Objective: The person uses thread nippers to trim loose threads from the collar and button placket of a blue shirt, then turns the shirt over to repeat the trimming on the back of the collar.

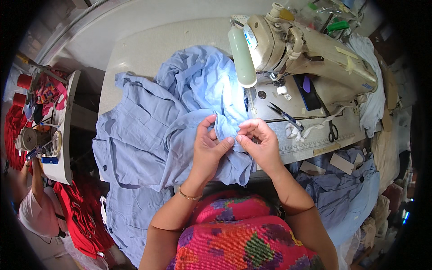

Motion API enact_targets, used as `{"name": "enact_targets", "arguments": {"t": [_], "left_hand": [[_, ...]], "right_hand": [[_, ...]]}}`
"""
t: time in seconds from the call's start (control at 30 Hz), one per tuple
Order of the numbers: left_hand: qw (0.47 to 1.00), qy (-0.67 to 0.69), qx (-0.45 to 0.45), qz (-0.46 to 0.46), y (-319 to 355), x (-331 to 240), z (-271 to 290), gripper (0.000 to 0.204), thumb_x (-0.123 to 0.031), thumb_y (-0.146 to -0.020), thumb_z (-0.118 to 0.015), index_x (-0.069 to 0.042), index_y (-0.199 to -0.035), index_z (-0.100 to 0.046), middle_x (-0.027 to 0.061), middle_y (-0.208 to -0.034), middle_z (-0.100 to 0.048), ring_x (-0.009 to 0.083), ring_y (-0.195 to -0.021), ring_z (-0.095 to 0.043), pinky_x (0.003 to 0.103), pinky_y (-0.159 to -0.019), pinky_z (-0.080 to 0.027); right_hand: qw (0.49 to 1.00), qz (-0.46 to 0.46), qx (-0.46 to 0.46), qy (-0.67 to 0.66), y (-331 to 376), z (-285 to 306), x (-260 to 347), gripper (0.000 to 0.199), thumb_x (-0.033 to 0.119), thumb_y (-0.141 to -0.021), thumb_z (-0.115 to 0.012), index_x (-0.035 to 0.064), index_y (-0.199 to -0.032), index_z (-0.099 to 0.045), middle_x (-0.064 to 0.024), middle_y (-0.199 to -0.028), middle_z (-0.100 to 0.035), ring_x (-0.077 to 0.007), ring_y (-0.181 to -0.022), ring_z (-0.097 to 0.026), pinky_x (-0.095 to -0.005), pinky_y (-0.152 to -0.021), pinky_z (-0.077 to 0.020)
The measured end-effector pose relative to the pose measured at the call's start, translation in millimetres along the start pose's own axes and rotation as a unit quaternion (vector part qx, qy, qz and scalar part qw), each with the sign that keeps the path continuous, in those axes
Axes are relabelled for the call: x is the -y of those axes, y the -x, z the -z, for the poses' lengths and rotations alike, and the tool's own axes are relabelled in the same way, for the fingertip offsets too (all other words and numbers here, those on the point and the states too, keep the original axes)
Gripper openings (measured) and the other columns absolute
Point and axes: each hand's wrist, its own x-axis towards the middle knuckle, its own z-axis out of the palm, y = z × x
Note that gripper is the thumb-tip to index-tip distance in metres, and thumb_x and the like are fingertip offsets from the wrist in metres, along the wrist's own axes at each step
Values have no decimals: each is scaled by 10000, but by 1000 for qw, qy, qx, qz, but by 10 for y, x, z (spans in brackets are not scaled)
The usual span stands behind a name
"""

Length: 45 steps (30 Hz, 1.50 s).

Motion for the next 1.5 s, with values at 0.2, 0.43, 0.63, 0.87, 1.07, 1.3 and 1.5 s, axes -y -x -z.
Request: {"name": "enact_targets", "arguments": {"t": [0.2,0.43,0.63,0.87,1.07,1.3,1.5], "left_hand": [[998,-65,-4,-10,3,-31,-52,697,96,-744,-606,-33,-1321,-239,132,-1054,-554,160,-966,-549,273,-832,-453],[996,-81,-12,17,-13,-46,-22,699,112,-744,-567,-34,-1333,-222,134,-1041,-551,152,-912,-562,262,-794,-462],[997,-75,-4,19,-27,-26,3,715,105,-742,-574,-49,-1342,-216,132,-1042,-549,151,-904,-560,271,-796,-463],[995,-98,5,-6,-29,-41,-61,758,109,-724,-601,-32,-1350,-199,120,-1092,-503,140,-956,-531,250,-780,-463],[993,-117,-5,-12,-38,-32,-20,757,116,-703,-614,-38,-1346,-245,68,-1015,-527,84,-829,-527,197,-691,-450],[990,-137,-18,-11,-26,-55,-31,749,111,-697,-609,-31,-1344,-258,24,-967,-496,32,-724,-458,161,-573,-400],[986,-156,-28,-46,-56,16,-3,748,116,-691,-599,-29,-1344,-263,20,-1007,-458,9,-650,-428,150,-521,-366]], "right_hand": [[998,-43,15,-53,-35,-5,39,211,-2,-810,-587,17,-1013,-535,8,-806,-556,-32,-709,-507,-175,-639,-411],[998,-39,22,-35,-35,42,22,241,7,-812,-586,7,-1046,-532,4,-815,-560,-42,-719,-506,-189,-658,-414],[998,-45,42,-11,-71,76,57,247,11,-801,-594,2,-1040,-533,-2,-819,-568,-47,-728,-512,-194,-671,-414],[999,-30,23,-8,-70,48,68,220,0,-799,-590,7,-1008,-520,-8,-821,-568,-51,-728,-515,-194,-676,-413],[999,-22,33,-3,-63,44,64,204,-6,-800,-589,12,-988,-511,-7,-820,-564,-51,-726,-512,-194,-674,-411],[998,-45,33,-23,-67,55,68,193,0,-805,-588,16,-981,-510,-2,-818,-561,-46,-727,-508,-191,-677,-411],[998,-49,39,-22,-68,55,72,186,1,-806,-588,22,-975,-514,1,-819,-561,-44,-732,-506,-192,-675,-411]]}}
